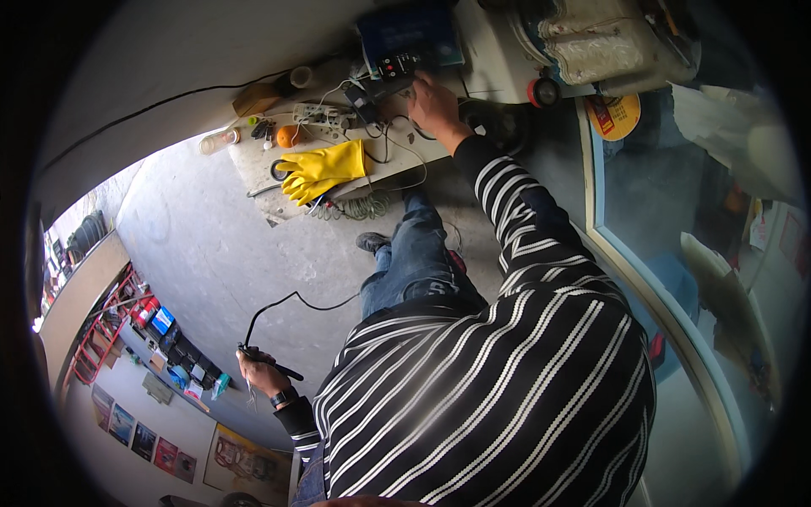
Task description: The person uses pliers to strip insulation from the ends of several wires. They repeatedly grip, twist, and pull the insulation off each wire end, then place the pliers back on the workbench before moving to the next wire.
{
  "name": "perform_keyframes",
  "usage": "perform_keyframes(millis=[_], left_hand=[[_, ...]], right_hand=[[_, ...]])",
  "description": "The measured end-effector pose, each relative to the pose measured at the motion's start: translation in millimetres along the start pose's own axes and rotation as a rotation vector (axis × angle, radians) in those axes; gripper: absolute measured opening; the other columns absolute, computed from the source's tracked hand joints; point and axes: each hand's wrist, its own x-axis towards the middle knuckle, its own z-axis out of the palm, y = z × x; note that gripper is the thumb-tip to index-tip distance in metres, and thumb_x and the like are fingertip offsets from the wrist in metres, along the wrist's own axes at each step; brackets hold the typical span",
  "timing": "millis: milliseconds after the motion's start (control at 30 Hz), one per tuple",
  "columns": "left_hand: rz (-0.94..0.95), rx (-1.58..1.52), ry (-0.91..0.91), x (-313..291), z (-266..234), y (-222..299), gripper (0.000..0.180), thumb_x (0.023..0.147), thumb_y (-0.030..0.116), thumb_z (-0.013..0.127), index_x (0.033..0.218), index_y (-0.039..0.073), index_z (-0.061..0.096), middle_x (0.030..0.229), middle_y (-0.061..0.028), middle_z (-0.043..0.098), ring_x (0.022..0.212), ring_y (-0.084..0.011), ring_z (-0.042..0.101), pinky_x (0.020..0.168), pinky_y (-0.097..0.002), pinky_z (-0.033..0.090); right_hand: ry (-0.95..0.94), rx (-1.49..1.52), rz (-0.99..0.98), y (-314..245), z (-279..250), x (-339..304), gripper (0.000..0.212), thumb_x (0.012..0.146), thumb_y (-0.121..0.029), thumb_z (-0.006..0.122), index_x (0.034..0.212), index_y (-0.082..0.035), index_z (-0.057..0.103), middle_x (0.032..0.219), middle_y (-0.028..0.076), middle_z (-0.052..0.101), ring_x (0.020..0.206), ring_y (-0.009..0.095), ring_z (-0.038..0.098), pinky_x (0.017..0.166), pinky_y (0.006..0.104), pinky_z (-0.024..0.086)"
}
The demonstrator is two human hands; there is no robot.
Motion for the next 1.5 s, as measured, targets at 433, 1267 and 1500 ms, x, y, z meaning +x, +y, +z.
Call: perform_keyframes(millis=[433, 1267, 1500], left_hand=[[0.022, -0.127, 0.019, 3, -14, -10, 0.048, 0.110, 0.045, 0.047, 0.080, 0.008, 0.056, 0.060, 0.0031, 0.046, 0.052, -0.0076, 0.041, 0.048, -0.0252, 0.033], [-0.096, -0.972, -0.318, 7, -131, -74, 0.045, 0.111, 0.042, 0.046, 0.100, 0.002, 0.063, 0.077, -0.0050, 0.063, 0.068, -0.0169, 0.060, 0.066, -0.0314, 0.051], [0.089, -0.878, -0.281, 5, -162, -91, 0.048, 0.111, 0.042, 0.038, 0.104, 0.003, 0.065, 0.090, -0.0091, 0.070, 0.080, -0.0195, 0.066, 0.081, -0.0370, 0.051]], right_hand=[[-0.190, 0.305, -0.258, -124, -15, -94, 0.022, 0.085, -0.011, 0.062, 0.106, -0.004, 0.068, 0.126, 0.013, 0.069, 0.101, 0.038, 0.070, 0.085, 0.0454, 0.059], [-1.233, 0.820, -0.467, -523, -80, -341, 0.051, 0.085, -0.031, 0.075, 0.120, 0.001, 0.058, 0.089, 0.013, 0.063, 0.081, 0.023, 0.059, 0.074, 0.0384, 0.049], [-1.169, 0.667, -0.467, -512, -98, -341, 0.029, 0.083, -0.020, 0.070, 0.097, 0.001, 0.057, 0.075, 0.009, 0.053, 0.071, 0.018, 0.052, 0.065, 0.0363, 0.044]])
